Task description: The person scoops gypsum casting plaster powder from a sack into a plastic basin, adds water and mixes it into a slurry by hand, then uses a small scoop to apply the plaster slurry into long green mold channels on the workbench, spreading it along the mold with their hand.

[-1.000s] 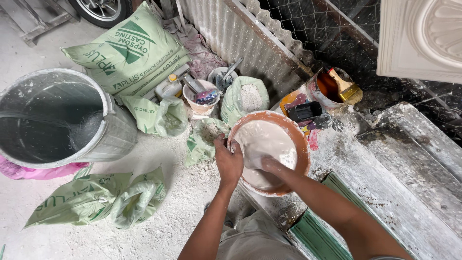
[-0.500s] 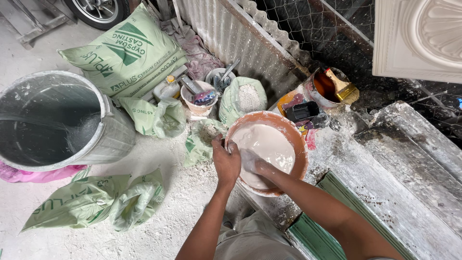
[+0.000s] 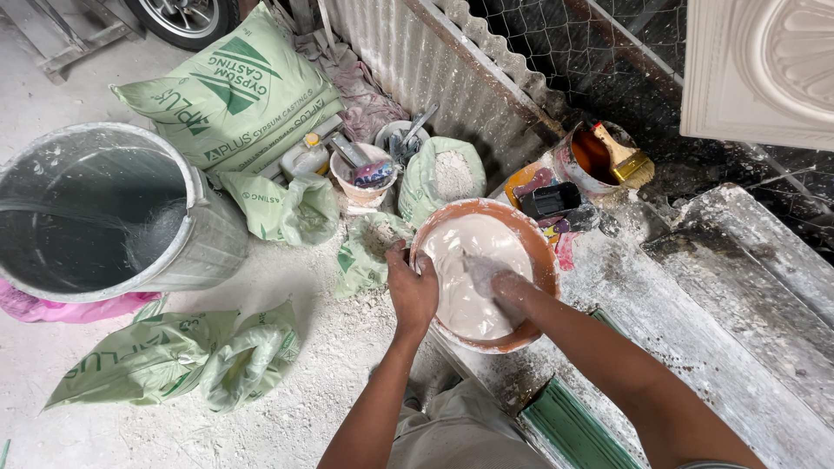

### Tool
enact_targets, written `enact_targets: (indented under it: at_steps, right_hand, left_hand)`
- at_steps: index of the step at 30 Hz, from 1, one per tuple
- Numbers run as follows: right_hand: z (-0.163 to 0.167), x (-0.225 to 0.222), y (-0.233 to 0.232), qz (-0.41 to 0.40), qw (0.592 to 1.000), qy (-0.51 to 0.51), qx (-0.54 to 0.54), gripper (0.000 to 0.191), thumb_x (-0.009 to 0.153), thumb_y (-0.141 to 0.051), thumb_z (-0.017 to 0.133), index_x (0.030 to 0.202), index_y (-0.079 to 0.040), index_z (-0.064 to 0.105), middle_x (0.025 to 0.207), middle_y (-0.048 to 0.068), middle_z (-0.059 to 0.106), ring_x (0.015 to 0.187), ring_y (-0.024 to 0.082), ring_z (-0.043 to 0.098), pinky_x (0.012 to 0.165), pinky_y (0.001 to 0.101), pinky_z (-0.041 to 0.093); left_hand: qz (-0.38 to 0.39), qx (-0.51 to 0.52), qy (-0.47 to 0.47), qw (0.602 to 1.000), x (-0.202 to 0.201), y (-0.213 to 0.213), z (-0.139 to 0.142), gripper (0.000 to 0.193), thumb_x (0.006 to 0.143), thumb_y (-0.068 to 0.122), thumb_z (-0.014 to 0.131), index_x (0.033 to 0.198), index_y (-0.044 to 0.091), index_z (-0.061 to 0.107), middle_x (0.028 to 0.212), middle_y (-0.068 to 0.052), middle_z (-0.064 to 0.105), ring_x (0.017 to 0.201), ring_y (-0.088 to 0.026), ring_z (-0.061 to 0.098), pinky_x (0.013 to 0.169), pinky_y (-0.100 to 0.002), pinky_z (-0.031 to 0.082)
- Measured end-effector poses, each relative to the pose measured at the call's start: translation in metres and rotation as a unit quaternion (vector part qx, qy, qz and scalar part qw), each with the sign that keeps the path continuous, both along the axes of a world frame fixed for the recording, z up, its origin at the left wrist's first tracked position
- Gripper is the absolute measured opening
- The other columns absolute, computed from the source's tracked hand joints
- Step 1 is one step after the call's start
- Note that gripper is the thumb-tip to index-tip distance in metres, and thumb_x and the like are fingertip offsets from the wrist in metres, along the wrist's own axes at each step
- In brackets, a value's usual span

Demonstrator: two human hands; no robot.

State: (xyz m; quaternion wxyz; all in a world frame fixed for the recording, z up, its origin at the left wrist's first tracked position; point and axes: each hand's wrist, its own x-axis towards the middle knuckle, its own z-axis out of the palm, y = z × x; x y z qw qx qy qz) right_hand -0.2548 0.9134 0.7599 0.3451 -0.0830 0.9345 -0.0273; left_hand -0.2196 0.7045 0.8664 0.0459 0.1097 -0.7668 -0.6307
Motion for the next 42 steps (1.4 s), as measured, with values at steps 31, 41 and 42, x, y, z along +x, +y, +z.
enact_targets:
  at_steps: [31,41,42]
  right_hand:
    - [-0.068,0.007,0.006,-0.017,0.994,0.007,-0.108,0.03,0.091,-0.01,0.053,0.117,-0.004,0.066,0.114,0.021,0.069,0.108,0.035,0.068,0.094,0.046,0.055]
    - [-0.04,-0.017,-0.013,0.025,0.992,0.049,-0.116,0.029,0.091,-0.013,0.053,0.116,-0.004,0.067,0.115,0.02,0.069,0.109,0.034,0.067,0.095,0.0452,0.054]
    - [-0.037,-0.021,-0.014,0.019,0.989,0.059,-0.131,0.029,0.091,-0.013,0.053,0.116,-0.004,0.067,0.115,0.02,0.069,0.109,0.034,0.067,0.095,0.0452,0.054]
  left_hand:
    - [0.042,-0.057,0.023,0.997,-0.005,0.004,-0.013,0.05,0.091,0.013,0.062,0.133,-0.009,0.048,0.122,-0.034,0.064,0.114,-0.046,0.065,0.099,-0.047,0.05]
    - [0.07,-0.119,-0.053,0.989,-0.006,-0.001,0.0,0.053,0.091,0.027,0.064,0.134,0.001,0.047,0.112,-0.031,0.068,0.103,-0.049,0.066,0.09,-0.054,0.051]
    - [0.069,-0.123,-0.052,0.989,-0.005,-0.003,0.0,0.054,0.09,0.027,0.065,0.134,0.0,0.047,0.11,-0.031,0.068,0.102,-0.049,0.067,0.089,-0.054,0.051]
